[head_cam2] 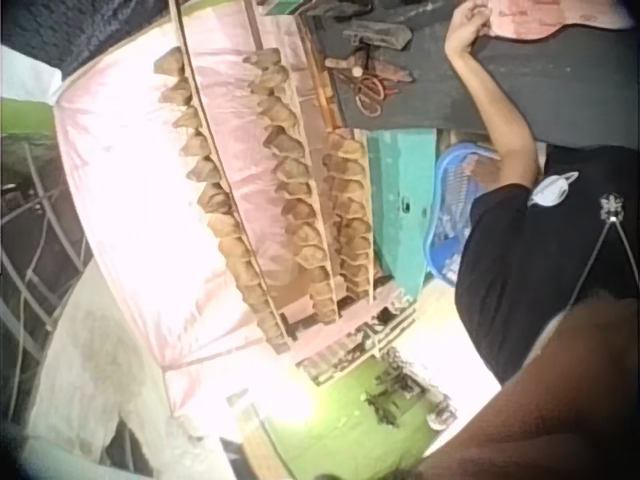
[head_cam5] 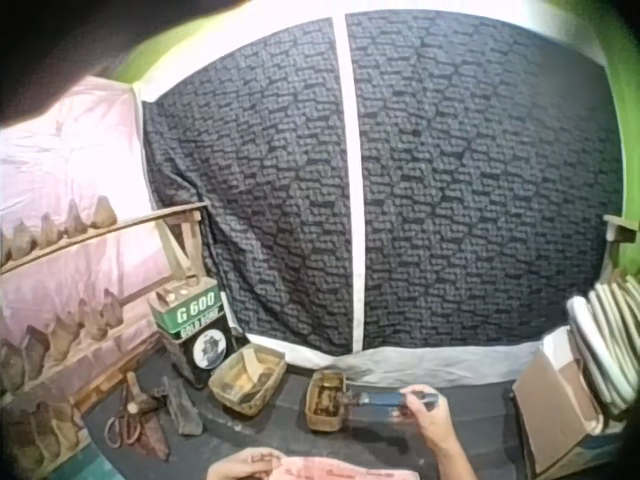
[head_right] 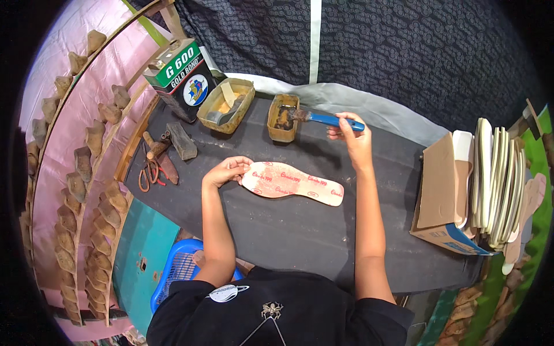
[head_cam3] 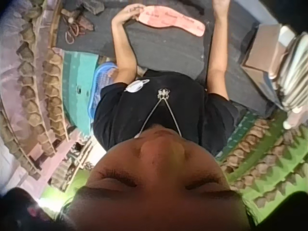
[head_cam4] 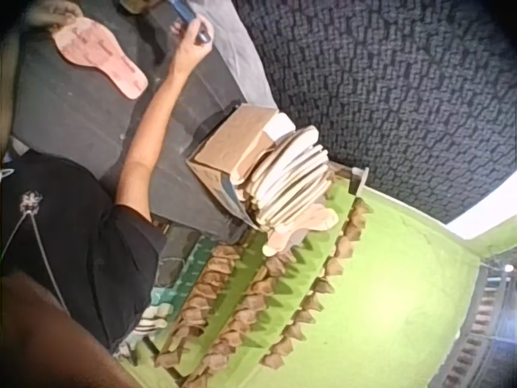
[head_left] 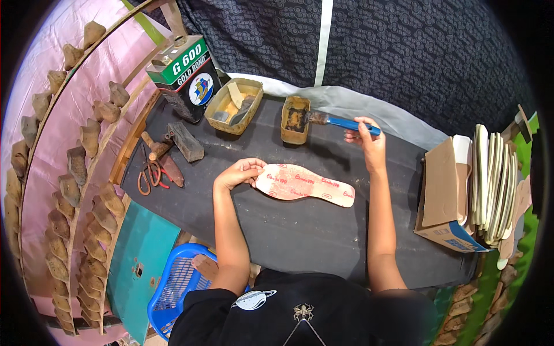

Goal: The person takes shoe soles from a box, applies adhesive around the soles using a handheld brush, and places them into a basket.

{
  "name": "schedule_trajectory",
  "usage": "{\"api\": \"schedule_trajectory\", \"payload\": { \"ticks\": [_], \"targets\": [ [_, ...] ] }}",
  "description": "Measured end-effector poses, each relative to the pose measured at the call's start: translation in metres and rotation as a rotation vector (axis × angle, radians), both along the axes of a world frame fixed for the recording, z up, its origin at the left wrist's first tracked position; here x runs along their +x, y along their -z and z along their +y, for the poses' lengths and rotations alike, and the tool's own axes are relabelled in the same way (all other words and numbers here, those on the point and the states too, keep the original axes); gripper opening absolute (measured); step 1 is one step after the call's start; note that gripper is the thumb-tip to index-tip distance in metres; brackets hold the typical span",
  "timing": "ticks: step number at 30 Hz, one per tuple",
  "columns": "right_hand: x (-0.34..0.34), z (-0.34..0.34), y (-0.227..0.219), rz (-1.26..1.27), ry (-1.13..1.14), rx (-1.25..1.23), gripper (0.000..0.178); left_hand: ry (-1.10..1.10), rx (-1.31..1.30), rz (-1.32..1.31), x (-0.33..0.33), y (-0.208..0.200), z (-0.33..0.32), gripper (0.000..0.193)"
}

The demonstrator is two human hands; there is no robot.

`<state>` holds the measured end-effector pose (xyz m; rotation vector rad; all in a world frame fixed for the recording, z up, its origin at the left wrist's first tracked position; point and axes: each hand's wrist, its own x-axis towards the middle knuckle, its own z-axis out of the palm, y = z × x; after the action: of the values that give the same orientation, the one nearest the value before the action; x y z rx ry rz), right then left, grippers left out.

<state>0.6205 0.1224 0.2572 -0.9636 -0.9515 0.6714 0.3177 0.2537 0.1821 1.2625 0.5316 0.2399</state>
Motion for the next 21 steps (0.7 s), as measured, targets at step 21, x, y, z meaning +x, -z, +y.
{"api": "schedule_trajectory", "payload": {
  "ticks": [21],
  "targets": [
    [-0.038, 0.072, 0.005, -0.617, 0.09, -0.215, 0.024, -0.279, 0.105, -0.007, 0.001, -0.006, -0.002, 0.028]
  ]
}}
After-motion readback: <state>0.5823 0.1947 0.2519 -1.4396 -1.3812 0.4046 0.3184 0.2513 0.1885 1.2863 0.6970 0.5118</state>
